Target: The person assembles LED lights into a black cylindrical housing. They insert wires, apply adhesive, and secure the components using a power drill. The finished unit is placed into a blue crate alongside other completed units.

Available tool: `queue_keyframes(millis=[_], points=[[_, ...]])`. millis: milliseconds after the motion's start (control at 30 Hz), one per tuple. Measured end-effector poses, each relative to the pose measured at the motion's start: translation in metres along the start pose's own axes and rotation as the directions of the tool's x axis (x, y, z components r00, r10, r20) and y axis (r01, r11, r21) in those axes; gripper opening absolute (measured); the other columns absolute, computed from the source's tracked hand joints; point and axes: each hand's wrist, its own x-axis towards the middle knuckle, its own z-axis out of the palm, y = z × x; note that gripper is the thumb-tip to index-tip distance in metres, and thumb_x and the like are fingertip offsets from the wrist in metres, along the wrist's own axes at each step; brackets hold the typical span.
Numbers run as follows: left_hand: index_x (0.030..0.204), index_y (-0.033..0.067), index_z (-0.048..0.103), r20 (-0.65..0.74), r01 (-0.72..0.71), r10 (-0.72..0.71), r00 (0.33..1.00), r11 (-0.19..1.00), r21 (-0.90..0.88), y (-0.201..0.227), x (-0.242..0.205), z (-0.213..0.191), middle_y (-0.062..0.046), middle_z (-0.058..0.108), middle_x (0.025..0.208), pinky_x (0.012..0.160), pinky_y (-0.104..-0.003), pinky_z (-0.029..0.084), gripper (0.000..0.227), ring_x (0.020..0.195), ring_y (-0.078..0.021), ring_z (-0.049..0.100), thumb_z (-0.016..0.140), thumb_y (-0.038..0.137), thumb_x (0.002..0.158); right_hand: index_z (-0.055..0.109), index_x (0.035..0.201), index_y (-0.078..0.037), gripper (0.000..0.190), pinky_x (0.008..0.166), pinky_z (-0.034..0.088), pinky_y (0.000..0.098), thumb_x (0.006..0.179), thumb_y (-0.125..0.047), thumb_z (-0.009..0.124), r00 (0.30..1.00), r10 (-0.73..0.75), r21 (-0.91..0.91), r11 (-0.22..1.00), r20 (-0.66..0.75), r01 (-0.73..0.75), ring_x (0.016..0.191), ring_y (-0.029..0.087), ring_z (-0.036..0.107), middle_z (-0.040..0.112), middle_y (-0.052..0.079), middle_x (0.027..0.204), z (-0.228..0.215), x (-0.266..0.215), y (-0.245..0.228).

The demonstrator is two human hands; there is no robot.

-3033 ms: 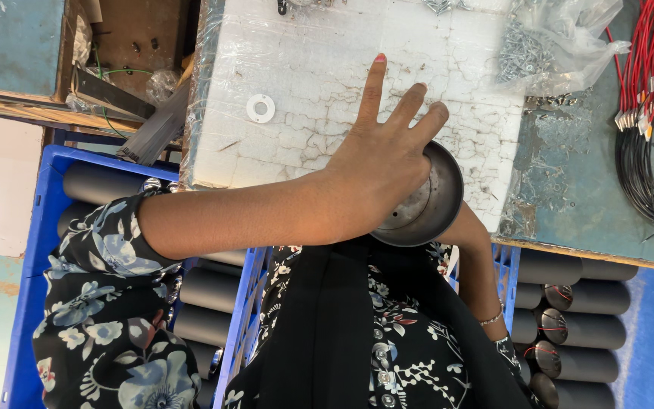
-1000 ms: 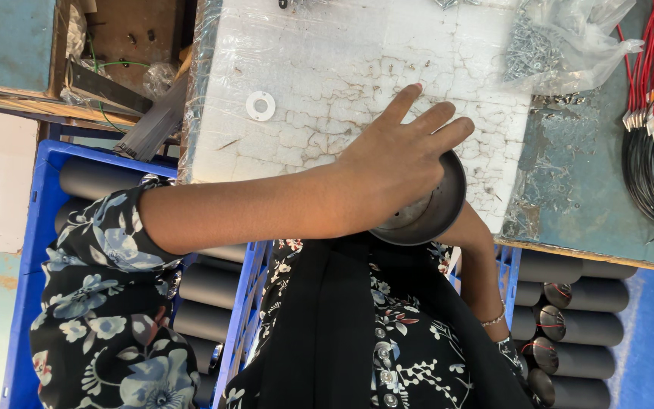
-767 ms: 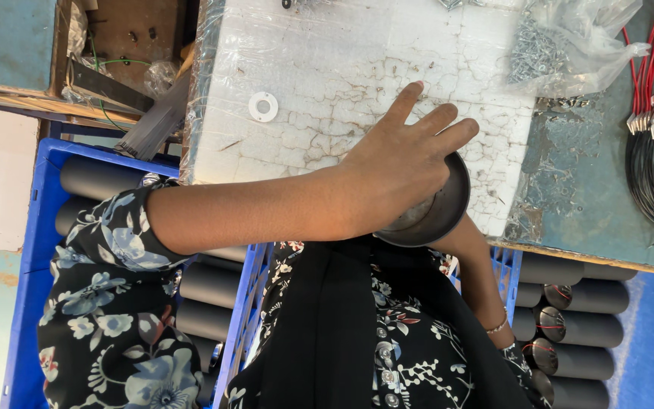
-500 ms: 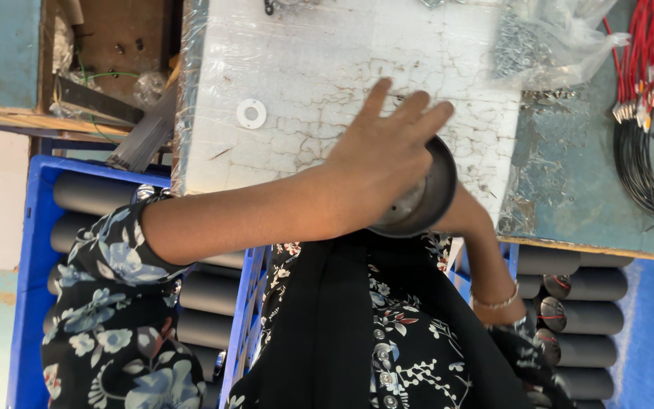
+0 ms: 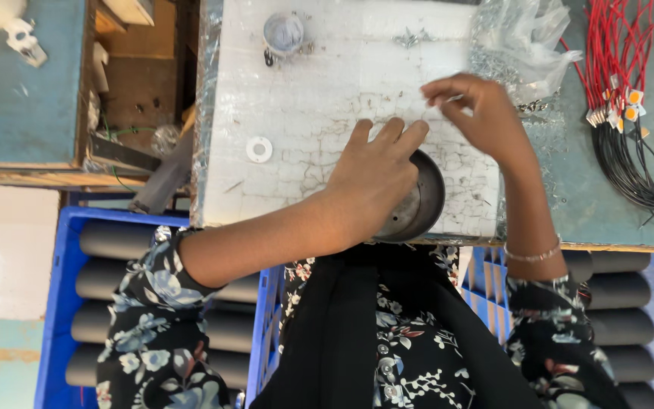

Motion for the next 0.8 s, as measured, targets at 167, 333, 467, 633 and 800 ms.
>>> queue_keyframes(millis=[167,333,467,633,800], points=[[0.081,0.0067,0.078,-0.026,0.020,-0.020,0.999,1.000,0.008,0.003,0.001,0.003,-0.013,0.051,0.132,0.102,-0.053,0.042,0.022,0.124,-0.0314,0.050,0.081,0.012,0.060,0.079,0.109,-0.008,0.017,0.076,0.059,0.0279,0.093,-0.011,0.077,0.992,0.118,-0.034,0.992,-0.046,-0.120,0.083,0.017,0.072,0.076,0.010,0.105,0.025,0.035,0.005],[0.080,0.0053,0.077,-0.061,0.031,-0.031,0.998,1.000,0.005,0.004,0.000,0.004,-0.014,0.052,0.128,0.100,-0.054,0.044,0.020,0.121,-0.0314,0.053,0.081,0.014,0.063,0.078,0.101,-0.004,0.015,0.071,0.058,0.0309,0.087,-0.007,0.079,0.996,-0.024,-0.133,0.991,-0.091,0.011,0.077,0.021,0.072,0.073,0.013,0.096,0.043,0.035,-0.003],[0.079,0.0059,0.077,-0.025,0.022,-0.023,0.999,1.000,-0.015,0.002,0.002,0.002,-0.014,0.052,0.130,0.098,-0.053,0.045,0.019,0.121,-0.0308,0.053,0.082,0.013,0.062,0.077,0.096,-0.001,0.009,0.069,0.056,0.0342,0.087,-0.004,0.077,0.988,-0.116,-0.213,0.973,-0.102,0.092,0.074,0.024,0.069,0.071,0.014,0.092,0.045,0.038,-0.005],[0.077,0.0049,0.077,-0.108,0.000,-0.005,0.994,0.999,-0.044,0.001,0.002,0.006,-0.016,0.051,0.132,0.092,-0.052,0.047,0.023,0.119,-0.0318,0.053,0.082,0.013,0.057,0.068,0.097,0.001,0.004,0.070,0.058,0.0325,0.094,-0.001,0.070,0.988,-0.119,-0.058,0.992,-0.099,0.114,0.079,0.022,0.068,0.068,0.012,0.095,0.042,0.051,0.004],[0.077,0.0056,0.077,-0.010,0.019,-0.019,1.000,0.999,-0.042,0.000,0.004,0.006,-0.012,0.052,0.126,0.089,-0.047,0.048,0.017,0.119,-0.0299,0.052,0.081,0.012,0.062,0.058,0.112,0.003,0.008,0.074,0.061,0.0302,0.106,-0.002,0.060,0.977,-0.046,0.347,0.931,-0.207,0.117,0.082,0.016,0.071,0.071,0.012,0.093,0.011,0.100,0.018]])
